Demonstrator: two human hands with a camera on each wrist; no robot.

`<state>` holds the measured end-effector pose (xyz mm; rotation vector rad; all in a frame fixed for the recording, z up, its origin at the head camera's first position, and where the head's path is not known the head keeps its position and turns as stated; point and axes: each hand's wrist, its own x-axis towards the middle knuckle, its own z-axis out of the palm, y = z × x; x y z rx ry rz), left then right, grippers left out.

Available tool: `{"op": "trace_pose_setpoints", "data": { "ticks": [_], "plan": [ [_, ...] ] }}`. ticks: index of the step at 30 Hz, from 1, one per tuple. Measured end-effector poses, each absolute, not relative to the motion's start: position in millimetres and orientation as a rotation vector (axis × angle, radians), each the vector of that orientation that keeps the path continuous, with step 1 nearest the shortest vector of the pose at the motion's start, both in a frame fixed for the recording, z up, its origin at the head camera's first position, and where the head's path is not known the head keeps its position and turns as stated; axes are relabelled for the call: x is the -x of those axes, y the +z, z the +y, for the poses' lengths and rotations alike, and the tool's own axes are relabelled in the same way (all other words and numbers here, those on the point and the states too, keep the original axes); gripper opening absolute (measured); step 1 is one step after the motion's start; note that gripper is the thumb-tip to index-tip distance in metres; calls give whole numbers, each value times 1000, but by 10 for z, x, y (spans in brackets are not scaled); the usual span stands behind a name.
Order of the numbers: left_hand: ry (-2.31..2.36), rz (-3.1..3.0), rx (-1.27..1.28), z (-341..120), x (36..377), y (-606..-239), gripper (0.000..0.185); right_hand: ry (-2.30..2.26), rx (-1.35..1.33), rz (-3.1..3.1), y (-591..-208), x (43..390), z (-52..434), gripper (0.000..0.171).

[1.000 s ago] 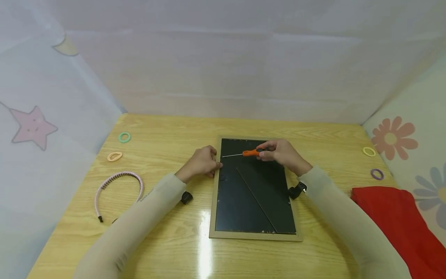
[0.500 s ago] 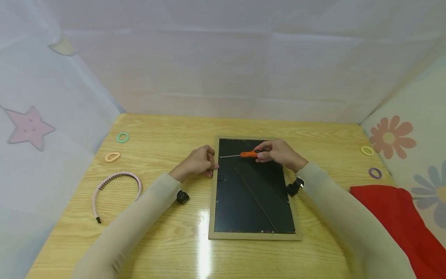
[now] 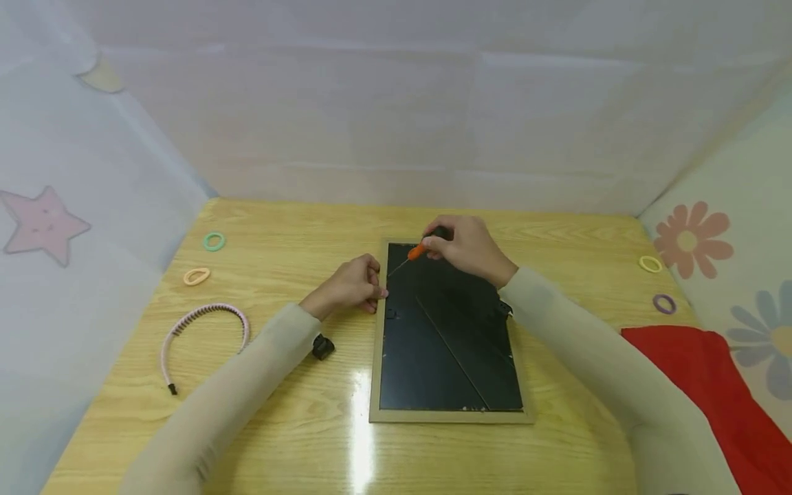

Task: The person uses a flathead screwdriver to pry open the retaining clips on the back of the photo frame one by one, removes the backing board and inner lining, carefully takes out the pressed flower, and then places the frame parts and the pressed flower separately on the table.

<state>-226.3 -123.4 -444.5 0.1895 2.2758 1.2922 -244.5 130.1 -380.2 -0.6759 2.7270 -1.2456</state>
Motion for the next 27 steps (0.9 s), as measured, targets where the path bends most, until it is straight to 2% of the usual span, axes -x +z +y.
{"op": "trace_pose_setpoints", "data": {
  "ticks": [12, 18, 25, 27],
  "plan": [
    [1257, 2242, -217, -1111, 2258, -4483, 48, -1016, 1148, 2983, -3673, 2398, 743, 20],
    [1224, 2268, -301, -1069, 2253, -4454, 38, -903, 1242, 3032, -3641, 2319, 590, 19],
    [1168, 2309, -371, -1098, 2293, -4442, 38, -805, 1343, 3018, -3633, 2296, 399, 18],
    [1170, 2314, -377, -1116, 2313, -4456, 31, -762, 1358, 3026, -3637, 2316, 356, 19]
  ]
}}
